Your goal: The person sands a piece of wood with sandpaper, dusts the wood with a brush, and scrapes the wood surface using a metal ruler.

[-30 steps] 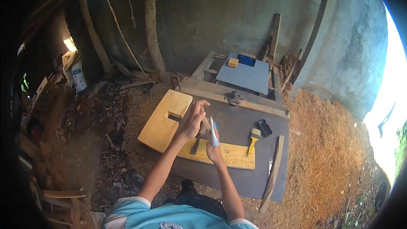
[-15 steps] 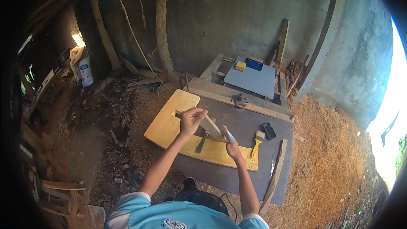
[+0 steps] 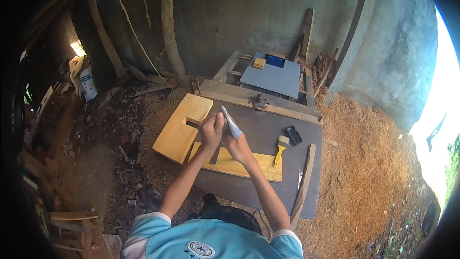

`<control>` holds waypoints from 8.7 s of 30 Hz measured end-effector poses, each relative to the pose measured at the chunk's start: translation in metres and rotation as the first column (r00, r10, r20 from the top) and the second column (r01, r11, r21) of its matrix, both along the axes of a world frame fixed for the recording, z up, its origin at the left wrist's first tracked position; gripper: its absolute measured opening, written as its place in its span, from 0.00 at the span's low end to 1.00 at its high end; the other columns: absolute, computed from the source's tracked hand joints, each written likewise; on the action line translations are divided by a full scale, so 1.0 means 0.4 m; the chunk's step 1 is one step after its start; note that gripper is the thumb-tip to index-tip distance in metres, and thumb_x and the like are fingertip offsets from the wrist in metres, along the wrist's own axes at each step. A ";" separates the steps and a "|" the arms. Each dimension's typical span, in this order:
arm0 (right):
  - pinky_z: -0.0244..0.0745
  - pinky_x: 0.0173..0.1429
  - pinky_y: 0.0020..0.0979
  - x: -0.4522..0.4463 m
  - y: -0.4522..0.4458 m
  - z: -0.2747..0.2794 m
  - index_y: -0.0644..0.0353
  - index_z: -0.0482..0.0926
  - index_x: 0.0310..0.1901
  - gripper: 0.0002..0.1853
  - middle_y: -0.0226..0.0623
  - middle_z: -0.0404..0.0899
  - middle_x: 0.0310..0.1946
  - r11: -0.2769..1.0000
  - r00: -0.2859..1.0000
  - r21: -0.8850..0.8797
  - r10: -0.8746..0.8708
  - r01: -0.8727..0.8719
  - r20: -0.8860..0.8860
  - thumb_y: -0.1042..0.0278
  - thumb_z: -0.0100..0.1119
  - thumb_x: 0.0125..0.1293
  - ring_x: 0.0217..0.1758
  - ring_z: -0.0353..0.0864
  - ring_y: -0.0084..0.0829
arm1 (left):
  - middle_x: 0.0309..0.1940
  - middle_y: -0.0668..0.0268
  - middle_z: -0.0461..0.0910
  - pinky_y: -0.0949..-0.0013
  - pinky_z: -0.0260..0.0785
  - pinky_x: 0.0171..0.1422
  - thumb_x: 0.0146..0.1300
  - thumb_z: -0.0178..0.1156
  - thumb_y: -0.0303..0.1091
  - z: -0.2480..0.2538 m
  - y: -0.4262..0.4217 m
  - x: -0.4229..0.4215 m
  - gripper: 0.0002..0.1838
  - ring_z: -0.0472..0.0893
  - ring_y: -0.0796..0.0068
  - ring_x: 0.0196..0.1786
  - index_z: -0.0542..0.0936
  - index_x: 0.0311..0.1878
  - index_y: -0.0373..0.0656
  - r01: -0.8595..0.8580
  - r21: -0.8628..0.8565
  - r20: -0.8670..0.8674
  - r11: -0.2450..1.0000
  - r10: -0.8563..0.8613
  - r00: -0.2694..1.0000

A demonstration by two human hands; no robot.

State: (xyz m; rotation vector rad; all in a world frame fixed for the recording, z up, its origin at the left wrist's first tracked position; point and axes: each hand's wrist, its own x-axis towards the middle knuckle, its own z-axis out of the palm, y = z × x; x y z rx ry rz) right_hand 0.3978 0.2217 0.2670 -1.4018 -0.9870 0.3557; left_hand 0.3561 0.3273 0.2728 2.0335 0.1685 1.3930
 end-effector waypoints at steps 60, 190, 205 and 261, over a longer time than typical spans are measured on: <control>0.66 0.57 0.36 0.300 -0.111 -0.416 0.61 0.61 0.60 0.35 0.47 0.70 0.51 0.868 0.847 -0.471 -0.364 0.158 -0.388 0.43 0.52 0.60 0.55 0.69 0.38 | 0.23 0.67 0.72 0.76 0.67 0.30 0.62 0.45 0.38 -0.014 0.042 0.059 0.15 0.73 0.80 0.25 0.76 0.33 0.36 0.563 -0.682 0.179 0.468 -0.639 0.748; 0.79 0.43 0.30 0.139 -0.171 -0.129 0.52 0.76 0.48 0.18 0.39 0.72 0.54 0.893 0.510 -0.450 0.393 -0.014 0.765 0.74 0.52 0.53 0.48 0.78 0.36 | 0.41 0.61 0.79 0.70 0.65 0.56 0.60 0.50 0.48 0.057 0.077 0.152 0.21 0.76 0.73 0.48 0.76 0.45 0.39 0.566 -0.735 -0.167 0.375 -0.908 0.385; 0.75 0.50 0.33 0.106 -0.151 -0.096 0.59 0.79 0.40 0.13 0.41 0.73 0.53 0.852 0.646 -0.513 0.452 -0.107 0.616 0.76 0.51 0.52 0.51 0.76 0.40 | 0.39 0.59 0.78 0.68 0.66 0.54 0.59 0.49 0.52 0.056 0.066 0.160 0.23 0.77 0.71 0.46 0.76 0.43 0.41 0.557 -0.745 -0.186 0.368 -0.916 0.355; 0.70 0.58 0.38 0.079 -0.087 -0.012 0.58 0.79 0.33 0.10 0.42 0.72 0.54 0.944 0.401 0.233 -0.313 0.235 0.861 0.74 0.58 0.45 0.58 0.71 0.43 | 0.28 0.65 0.78 0.73 0.71 0.37 0.68 0.38 0.47 -0.034 0.040 0.152 0.22 0.77 0.76 0.30 0.76 0.41 0.40 0.590 -0.636 0.114 0.497 -0.696 0.709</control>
